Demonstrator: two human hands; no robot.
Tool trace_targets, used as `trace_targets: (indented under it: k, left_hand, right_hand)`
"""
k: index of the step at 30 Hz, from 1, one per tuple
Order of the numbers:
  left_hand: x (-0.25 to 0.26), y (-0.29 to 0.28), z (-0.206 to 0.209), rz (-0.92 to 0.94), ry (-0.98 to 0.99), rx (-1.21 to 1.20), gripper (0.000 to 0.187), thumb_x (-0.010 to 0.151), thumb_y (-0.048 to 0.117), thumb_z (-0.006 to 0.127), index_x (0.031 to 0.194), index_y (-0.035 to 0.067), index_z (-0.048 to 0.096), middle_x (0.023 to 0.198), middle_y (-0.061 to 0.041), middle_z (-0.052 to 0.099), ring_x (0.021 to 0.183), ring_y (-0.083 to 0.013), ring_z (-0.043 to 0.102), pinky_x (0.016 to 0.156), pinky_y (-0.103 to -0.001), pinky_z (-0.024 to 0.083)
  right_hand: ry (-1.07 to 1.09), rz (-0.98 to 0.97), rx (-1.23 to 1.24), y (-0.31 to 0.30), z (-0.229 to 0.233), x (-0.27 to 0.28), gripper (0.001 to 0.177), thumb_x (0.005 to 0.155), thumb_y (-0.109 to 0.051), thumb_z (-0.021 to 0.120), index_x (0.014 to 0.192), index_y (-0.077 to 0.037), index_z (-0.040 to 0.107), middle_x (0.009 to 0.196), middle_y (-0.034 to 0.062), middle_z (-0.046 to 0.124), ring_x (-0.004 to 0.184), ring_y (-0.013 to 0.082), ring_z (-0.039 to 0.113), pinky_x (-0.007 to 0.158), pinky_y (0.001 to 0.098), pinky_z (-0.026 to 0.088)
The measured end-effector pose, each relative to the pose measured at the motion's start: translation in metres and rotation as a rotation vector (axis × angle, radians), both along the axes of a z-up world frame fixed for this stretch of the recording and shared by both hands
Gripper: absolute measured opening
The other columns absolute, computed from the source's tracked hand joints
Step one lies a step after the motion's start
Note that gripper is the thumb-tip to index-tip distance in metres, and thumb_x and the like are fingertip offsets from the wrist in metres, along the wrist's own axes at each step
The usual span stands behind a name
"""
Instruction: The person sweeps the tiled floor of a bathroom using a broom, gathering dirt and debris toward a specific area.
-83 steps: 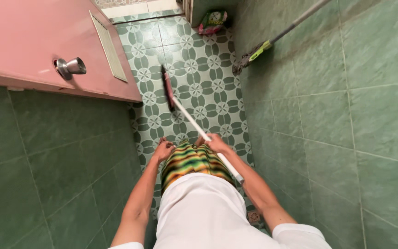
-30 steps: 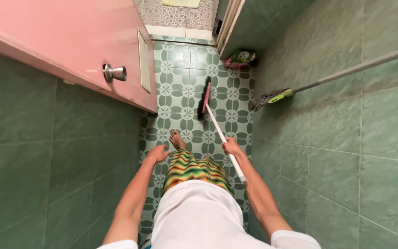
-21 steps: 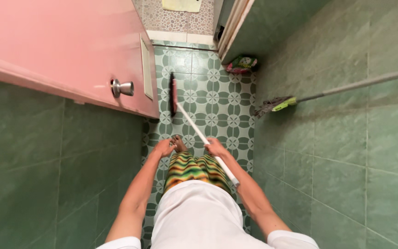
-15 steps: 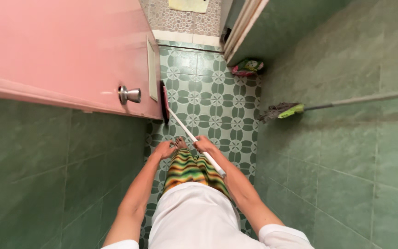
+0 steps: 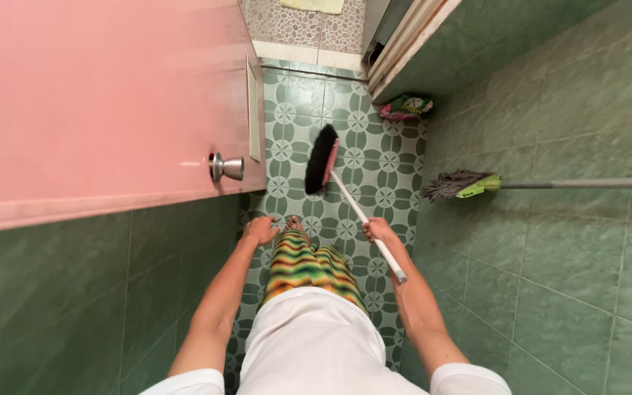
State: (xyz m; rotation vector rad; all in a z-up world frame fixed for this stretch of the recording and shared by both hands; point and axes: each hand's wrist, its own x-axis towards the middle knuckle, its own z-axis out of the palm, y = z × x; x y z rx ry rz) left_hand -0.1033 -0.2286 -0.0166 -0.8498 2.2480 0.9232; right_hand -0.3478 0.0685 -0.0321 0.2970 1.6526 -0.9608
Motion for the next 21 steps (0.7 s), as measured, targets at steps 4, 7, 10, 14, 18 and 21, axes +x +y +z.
trace_targets:
  k: [4,7,10,14,18,21]
  left_hand:
    - [-0.011,-0.014,-0.005,0.013,0.023,-0.029,0.048,0.089,0.042,0.070,0.129,0.017,0.068,0.123,-0.017,0.071,0.120,-0.0361,0.064,0.104,-0.046,0.050]
    - [-0.019,-0.019,-0.011,0.018,0.042,-0.005,0.047,0.090,0.042,0.069,0.130,0.016,0.068,0.125,-0.017,0.071,0.121,-0.0363,0.064,0.105,-0.047,0.050]
    - [-0.029,-0.021,-0.013,-0.031,0.070,0.003,0.048,0.091,0.041,0.068,0.131,0.015,0.066,0.130,-0.016,0.068,0.122,-0.0359,0.062,0.104,-0.048,0.049]
    - [-0.035,-0.020,-0.013,-0.055,0.026,0.062,0.050,0.093,0.040,0.067,0.134,0.013,0.063,0.131,-0.018,0.065,0.124,-0.0367,0.060,0.104,-0.048,0.048]
    - [-0.038,-0.024,-0.017,-0.065,0.009,0.086,0.050,0.092,0.040,0.068,0.134,0.012,0.063,0.132,-0.018,0.065,0.124,-0.0372,0.060,0.104,-0.048,0.049]
    - [-0.039,-0.025,-0.020,-0.073,-0.032,0.092,0.051,0.093,0.039,0.066,0.136,0.014,0.063,0.130,-0.018,0.067,0.123,-0.0378,0.060,0.105,-0.049,0.048]
  right_hand:
    - [0.240,0.171,0.085,0.001,0.020,-0.001,0.025,0.093,-0.005,0.061,0.117,0.001,0.066,0.066,0.0075,0.061,0.045,0.0155,0.054,0.040,0.0332,0.043]
    - [0.424,0.284,0.141,-0.012,0.035,0.019,0.030,0.091,-0.007,0.063,0.121,-0.004,0.065,0.061,0.0062,0.061,0.043,0.0154,0.057,0.040,0.0320,0.045]
    - [0.292,0.130,0.011,-0.033,0.039,0.038,0.030,0.094,-0.008,0.061,0.123,-0.006,0.064,0.061,0.0044,0.057,0.042,0.0148,0.050,0.038,0.0336,0.039]
    - [0.200,0.108,-0.175,-0.079,0.027,0.048,0.031,0.093,-0.006,0.065,0.124,-0.004,0.064,0.063,0.0022,0.059,0.045,0.0113,0.050,0.039,0.0306,0.038]
    - [0.048,0.125,-0.225,-0.128,0.015,0.050,0.026,0.094,-0.006,0.062,0.118,0.003,0.065,0.064,0.0023,0.056,0.044,0.0124,0.046,0.038,0.0320,0.036]
    - [0.150,0.277,-0.080,-0.138,0.007,0.039,0.026,0.091,-0.005,0.061,0.117,-0.001,0.066,0.064,0.0051,0.061,0.044,0.0141,0.054,0.039,0.0334,0.044]
